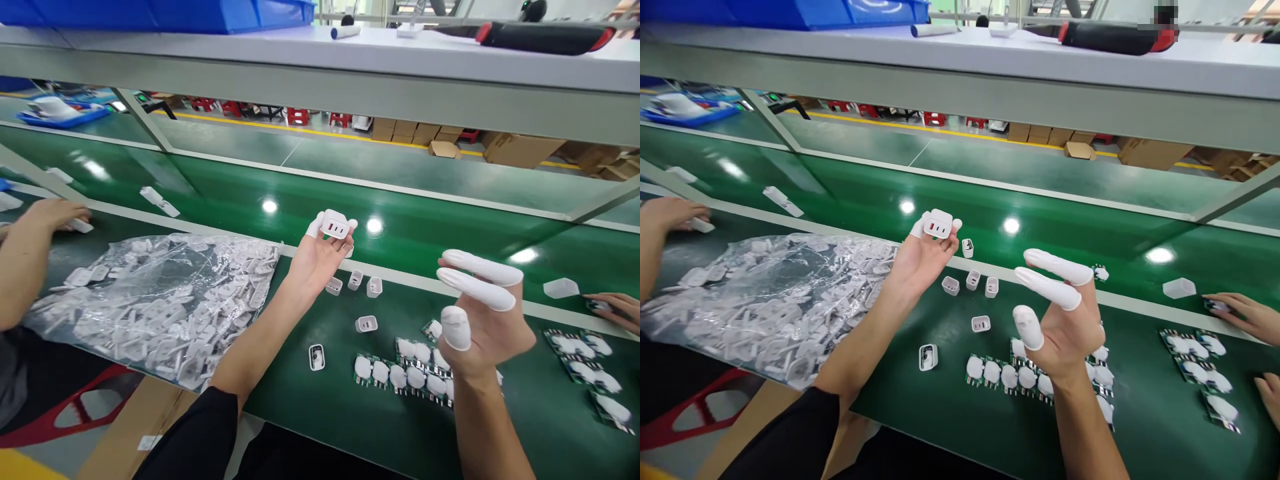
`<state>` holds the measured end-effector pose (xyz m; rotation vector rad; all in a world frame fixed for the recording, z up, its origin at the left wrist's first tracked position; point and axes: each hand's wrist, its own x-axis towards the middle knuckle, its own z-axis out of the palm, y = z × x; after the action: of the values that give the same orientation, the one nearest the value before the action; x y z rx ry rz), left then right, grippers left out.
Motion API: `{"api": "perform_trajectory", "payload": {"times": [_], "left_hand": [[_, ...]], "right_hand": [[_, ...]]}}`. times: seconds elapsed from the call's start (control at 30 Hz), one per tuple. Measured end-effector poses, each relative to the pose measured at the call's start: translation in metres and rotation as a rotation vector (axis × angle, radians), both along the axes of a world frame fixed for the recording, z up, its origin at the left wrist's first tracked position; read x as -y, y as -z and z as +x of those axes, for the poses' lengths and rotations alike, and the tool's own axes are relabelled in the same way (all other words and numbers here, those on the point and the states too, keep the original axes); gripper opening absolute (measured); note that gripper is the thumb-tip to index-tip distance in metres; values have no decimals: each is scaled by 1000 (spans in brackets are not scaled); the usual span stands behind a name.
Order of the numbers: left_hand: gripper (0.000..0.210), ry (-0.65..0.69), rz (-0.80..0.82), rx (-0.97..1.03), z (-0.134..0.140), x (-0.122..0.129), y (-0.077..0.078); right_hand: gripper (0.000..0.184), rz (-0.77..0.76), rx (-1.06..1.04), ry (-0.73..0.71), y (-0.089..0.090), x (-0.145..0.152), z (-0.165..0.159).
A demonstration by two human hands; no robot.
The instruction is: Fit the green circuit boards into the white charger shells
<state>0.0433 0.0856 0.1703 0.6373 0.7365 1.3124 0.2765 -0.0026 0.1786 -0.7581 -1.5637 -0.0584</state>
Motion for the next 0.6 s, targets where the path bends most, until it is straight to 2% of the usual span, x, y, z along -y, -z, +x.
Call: {"api": "perform_trajectory", "payload": {"times": [0.2,0.33,0.43,0.5,0.6], "left_hand": [[22,-58,-142,166,-6,-21,10],[24,-68,-103,134,-8,-31,24],[27,-89,31,-96,-9,-43,42],[32,-77,203,-390,-10,-51,56],[31,56,482,-834,-9,-59,77]], "right_hand": [[36,4,11,27,3,-2,2],[34,9,32,34,4,-3,3],[33,24,7,53,5,-4,3],[33,26,-6,48,5,-6,3],[33,14,9,32,5,-9,4]]}}
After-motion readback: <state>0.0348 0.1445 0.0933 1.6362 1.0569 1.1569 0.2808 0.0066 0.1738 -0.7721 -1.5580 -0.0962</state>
